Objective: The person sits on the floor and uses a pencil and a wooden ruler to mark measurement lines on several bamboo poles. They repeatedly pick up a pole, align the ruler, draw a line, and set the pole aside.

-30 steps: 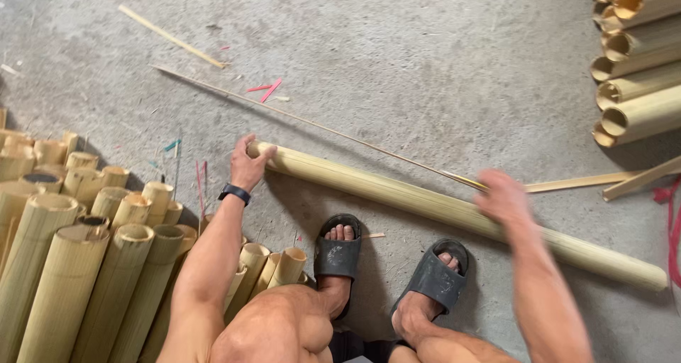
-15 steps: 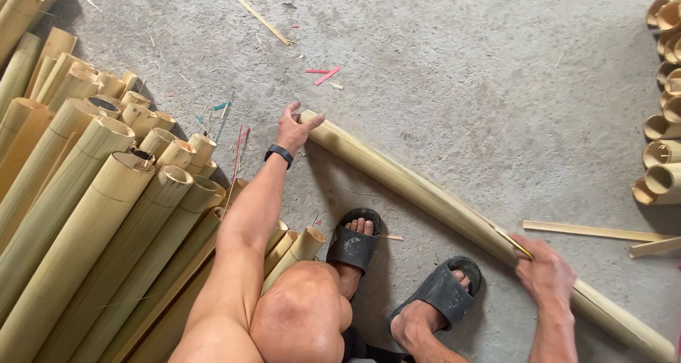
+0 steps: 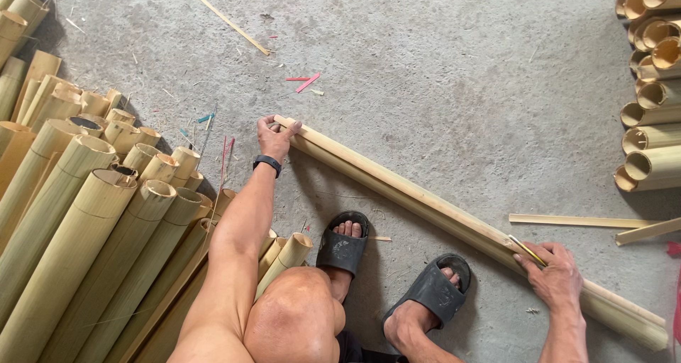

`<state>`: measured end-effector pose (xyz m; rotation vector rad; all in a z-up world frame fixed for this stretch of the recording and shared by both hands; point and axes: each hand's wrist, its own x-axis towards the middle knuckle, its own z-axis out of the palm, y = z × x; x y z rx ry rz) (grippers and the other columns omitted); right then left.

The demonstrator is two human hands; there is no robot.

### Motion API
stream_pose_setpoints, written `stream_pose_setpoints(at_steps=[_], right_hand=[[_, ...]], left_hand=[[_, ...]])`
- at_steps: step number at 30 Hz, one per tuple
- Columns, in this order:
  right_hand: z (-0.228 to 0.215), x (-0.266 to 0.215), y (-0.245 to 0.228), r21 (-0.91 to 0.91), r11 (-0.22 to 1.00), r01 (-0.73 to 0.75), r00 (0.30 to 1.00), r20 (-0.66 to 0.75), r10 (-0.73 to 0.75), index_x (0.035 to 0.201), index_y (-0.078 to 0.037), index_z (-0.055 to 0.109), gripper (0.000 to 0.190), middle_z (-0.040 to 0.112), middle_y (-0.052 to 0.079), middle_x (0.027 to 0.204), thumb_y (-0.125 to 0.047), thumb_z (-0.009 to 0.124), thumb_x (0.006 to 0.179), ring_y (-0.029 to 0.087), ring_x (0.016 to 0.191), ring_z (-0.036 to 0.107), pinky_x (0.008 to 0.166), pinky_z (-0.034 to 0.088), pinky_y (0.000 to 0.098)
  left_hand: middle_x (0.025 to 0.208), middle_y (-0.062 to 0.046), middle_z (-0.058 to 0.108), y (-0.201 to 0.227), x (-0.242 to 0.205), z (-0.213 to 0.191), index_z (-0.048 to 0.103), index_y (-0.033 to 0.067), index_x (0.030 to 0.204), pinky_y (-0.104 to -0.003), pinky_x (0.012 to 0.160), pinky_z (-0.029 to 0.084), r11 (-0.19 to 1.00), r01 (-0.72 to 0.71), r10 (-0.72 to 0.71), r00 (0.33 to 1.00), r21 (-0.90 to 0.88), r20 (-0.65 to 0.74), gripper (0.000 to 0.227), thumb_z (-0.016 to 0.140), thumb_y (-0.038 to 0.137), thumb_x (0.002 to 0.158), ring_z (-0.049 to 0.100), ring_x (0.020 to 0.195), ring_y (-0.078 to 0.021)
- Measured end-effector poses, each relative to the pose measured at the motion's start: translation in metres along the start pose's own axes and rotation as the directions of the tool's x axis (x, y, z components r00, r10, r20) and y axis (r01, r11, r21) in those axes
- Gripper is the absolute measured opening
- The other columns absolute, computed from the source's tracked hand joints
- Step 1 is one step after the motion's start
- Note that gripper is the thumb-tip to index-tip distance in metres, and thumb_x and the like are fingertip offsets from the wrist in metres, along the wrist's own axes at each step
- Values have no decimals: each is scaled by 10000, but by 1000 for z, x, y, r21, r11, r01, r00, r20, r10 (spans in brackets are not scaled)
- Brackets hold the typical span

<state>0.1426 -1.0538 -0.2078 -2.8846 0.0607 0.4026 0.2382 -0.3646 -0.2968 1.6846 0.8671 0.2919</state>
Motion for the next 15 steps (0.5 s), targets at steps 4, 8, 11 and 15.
stream_pose_setpoints(at_steps=[4,8,11,15], right_hand=[[8,-5,-2,73,997,-20,999,-23,22,1149,-280,804,374,681,-31,1155,-444,811,813,225,1151,605,982,523,431],[7,-9,-10,91,995,30,996,-92,-21,1142,-275,806,341,692,-31,1156,-421,803,834,236,1151,603,973,523,416],[5,-11,-21,139,987,81,987,-153,-59,1143,-271,797,328,712,-38,1192,-408,800,845,224,1154,628,983,529,392],[-2,-15,-32,157,981,112,984,-157,-87,1170,-244,794,378,734,-42,1253,-393,813,824,205,1173,660,1003,539,375]], left_hand=[[1052,-103,689,14,-9,0,604,23,1158,-340,844,567,973,-31,35,999,230,-12,674,991,337,704,663,944,-186],[981,-80,687,18,-11,2,604,35,1116,-323,779,565,990,-27,30,999,137,-16,647,977,314,666,650,859,-165],[965,-70,679,19,-8,3,587,31,1107,-315,765,563,990,-32,37,999,136,-38,669,987,301,643,646,840,-152],[947,-66,681,17,-4,0,623,15,1091,-321,741,561,984,-37,43,999,176,-25,638,986,311,659,639,820,-147]])
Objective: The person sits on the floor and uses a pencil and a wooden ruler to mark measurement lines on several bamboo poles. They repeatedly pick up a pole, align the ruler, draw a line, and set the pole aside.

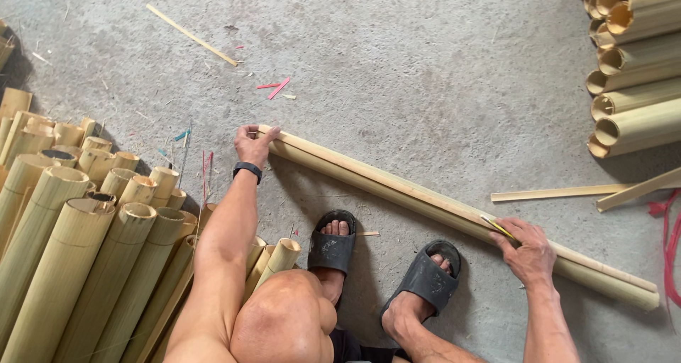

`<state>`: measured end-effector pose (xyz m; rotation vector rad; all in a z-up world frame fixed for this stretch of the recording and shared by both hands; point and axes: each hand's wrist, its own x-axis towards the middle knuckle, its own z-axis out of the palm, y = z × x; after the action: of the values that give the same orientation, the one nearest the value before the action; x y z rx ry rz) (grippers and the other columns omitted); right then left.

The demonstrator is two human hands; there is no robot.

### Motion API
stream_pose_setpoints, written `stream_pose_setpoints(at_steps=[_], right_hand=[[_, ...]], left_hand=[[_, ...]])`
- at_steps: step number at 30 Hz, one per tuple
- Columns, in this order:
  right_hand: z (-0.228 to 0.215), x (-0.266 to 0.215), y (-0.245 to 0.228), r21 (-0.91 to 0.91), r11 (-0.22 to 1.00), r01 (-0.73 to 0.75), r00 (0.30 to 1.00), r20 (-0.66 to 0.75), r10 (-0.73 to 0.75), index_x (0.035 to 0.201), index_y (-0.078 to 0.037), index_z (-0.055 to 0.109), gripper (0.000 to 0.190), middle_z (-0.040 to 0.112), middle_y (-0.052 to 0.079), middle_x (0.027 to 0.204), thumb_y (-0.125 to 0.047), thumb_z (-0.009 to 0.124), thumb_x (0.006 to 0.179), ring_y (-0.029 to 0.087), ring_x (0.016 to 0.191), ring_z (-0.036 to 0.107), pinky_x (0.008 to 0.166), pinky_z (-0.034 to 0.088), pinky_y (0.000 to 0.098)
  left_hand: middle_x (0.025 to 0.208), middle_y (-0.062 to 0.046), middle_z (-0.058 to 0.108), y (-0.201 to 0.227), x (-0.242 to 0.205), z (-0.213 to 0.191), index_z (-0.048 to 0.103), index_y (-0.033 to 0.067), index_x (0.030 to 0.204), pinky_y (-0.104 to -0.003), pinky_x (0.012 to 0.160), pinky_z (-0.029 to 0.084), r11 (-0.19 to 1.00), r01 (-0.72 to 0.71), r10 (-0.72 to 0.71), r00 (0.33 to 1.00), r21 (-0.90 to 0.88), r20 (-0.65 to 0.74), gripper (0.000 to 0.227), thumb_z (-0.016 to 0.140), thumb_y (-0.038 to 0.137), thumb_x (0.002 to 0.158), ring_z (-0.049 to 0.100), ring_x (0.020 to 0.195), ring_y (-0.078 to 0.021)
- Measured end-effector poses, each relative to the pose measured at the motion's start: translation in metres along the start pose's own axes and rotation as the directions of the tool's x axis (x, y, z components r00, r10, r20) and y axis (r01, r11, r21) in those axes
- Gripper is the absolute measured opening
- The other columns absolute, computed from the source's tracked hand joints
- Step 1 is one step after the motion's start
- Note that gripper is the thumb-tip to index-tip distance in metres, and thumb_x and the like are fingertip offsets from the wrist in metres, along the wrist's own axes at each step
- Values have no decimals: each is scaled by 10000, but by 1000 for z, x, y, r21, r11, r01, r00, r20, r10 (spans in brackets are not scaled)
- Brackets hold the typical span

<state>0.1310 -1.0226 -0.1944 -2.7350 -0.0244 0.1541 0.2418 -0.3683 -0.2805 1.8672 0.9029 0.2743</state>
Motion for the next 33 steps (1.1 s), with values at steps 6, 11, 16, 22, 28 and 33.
stream_pose_setpoints(at_steps=[6,11,16,22,28,33], right_hand=[[-7,-3,-6,-160,972,170,986,27,-167,1315,-212,682,700,682,0,1352,-369,872,660,206,1274,628,1049,540,365],[-3,-2,-6,-312,932,184,983,84,-166,1373,-252,611,789,645,-8,1404,-344,889,640,201,1290,626,1049,546,345],[0,-1,-2,-290,944,156,987,85,-136,1345,-255,614,789,643,-16,1382,-377,902,621,189,1266,624,1041,546,342],[2,1,4,-360,902,238,970,126,-206,1396,-216,565,866,640,7,1387,-374,901,613,195,1257,631,1039,555,331],[10,8,19,-421,858,294,954,177,-240,1451,-208,525,936,654,55,1358,-409,897,616,217,1207,662,998,580,331],[22,12,-8,-385,838,388,919,228,-321,1403,-163,536,905,671,139,1308,-526,882,649,281,1072,722,848,633,370]], left_hand=[[903,-66,697,-8,3,-3,660,18,1080,-320,711,554,1000,-26,26,1000,-3,-3,608,991,320,670,635,777,-146],[892,-66,708,-9,2,-2,671,27,1091,-313,709,558,998,-39,40,999,57,-20,627,991,367,673,644,775,-148],[898,-51,719,-9,3,-3,684,29,1093,-305,707,566,998,4,-2,999,70,-38,642,994,376,651,653,778,-143],[903,-65,706,-8,7,-1,677,12,1072,-323,715,568,993,20,-17,999,120,-33,630,999,365,662,653,778,-155],[1045,-151,678,21,-11,1,640,-5,1089,-443,895,535,919,-159,180,983,360,-25,640,940,451,755,646,985,-283],[1270,-221,536,86,-86,45,482,-19,1365,-489,1055,433,451,-791,632,610,413,479,749,831,360,821,529,1200,-352]])
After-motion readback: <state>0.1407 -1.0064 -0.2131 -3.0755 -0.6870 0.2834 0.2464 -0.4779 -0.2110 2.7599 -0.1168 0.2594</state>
